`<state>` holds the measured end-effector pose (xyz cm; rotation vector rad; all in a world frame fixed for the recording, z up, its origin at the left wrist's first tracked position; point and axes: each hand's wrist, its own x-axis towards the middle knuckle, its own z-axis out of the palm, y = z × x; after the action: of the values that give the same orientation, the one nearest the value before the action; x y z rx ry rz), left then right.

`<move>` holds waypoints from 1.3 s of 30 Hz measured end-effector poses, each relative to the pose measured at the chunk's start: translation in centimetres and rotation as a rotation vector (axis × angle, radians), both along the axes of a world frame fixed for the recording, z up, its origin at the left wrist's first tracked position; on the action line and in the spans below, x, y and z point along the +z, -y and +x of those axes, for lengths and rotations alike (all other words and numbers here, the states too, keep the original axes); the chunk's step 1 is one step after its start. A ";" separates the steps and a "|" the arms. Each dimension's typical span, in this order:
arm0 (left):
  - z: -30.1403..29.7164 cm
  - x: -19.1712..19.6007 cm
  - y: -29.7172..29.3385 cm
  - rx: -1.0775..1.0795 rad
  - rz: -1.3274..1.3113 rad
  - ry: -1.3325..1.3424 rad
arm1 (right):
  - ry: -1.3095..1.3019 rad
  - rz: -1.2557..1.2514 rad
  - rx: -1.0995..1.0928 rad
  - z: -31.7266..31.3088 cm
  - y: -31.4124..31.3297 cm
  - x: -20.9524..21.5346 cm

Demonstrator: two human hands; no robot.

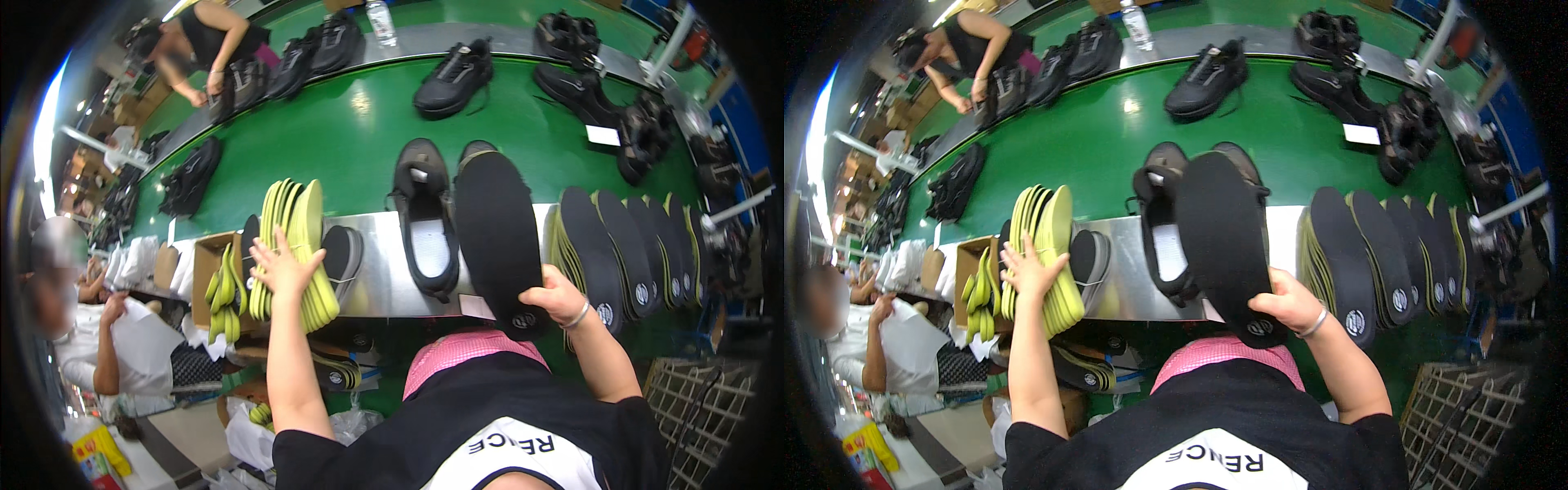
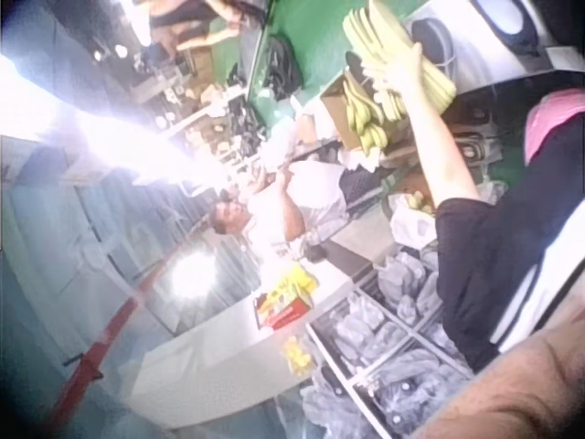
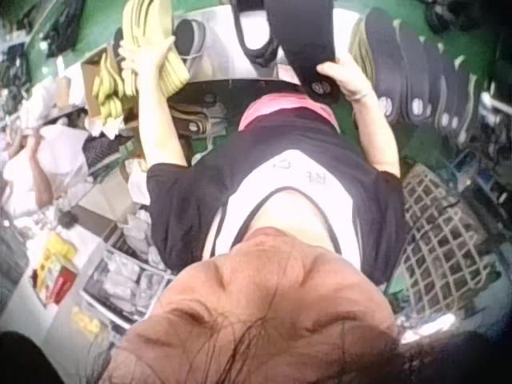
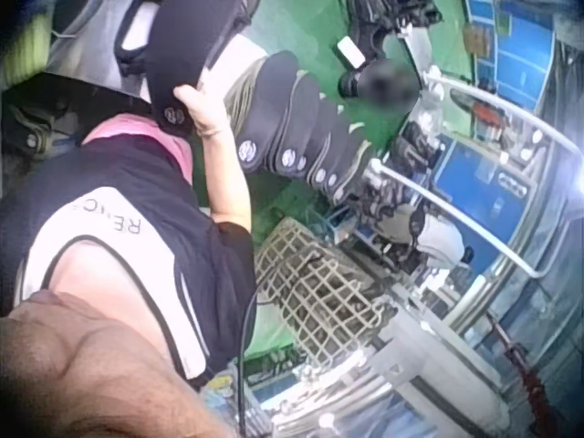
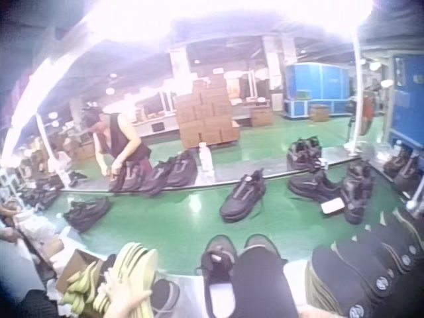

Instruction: The person gathers stacks of yellow insoles from a shelf, checks their orientation, and places them onto a workstation next to shoes and black insoles.

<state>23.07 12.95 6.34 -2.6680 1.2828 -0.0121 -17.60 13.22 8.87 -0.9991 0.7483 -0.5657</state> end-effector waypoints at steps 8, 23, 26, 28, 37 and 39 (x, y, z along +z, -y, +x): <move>-15.1 2.6 -4.3 -0.012 -0.447 -2.267 | 0.089 -0.014 0.330 3.3 0.9 -0.1; -12.4 0.9 5.6 -0.630 -0.728 -1.292 | -0.622 -1.085 -0.144 2.0 2.4 4.8; -11.0 -2.8 10.5 -0.881 -0.676 -0.854 | -0.863 -1.240 0.212 3.1 2.3 6.3; -11.7 -3.6 12.3 -0.822 -0.563 -0.925 | -1.060 -1.302 0.453 4.3 2.1 7.1; -13.2 -5.2 10.5 -0.398 -0.629 -1.054 | -1.434 -1.070 0.699 12.8 4.5 2.0; -12.6 -5.9 9.8 -0.409 -0.599 -1.131 | -1.432 -0.894 0.375 14.7 5.7 -3.0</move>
<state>10.47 3.11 0.42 -2.8179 2.4101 1.4349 -2.93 7.55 5.89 -2.3765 1.5356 0.3254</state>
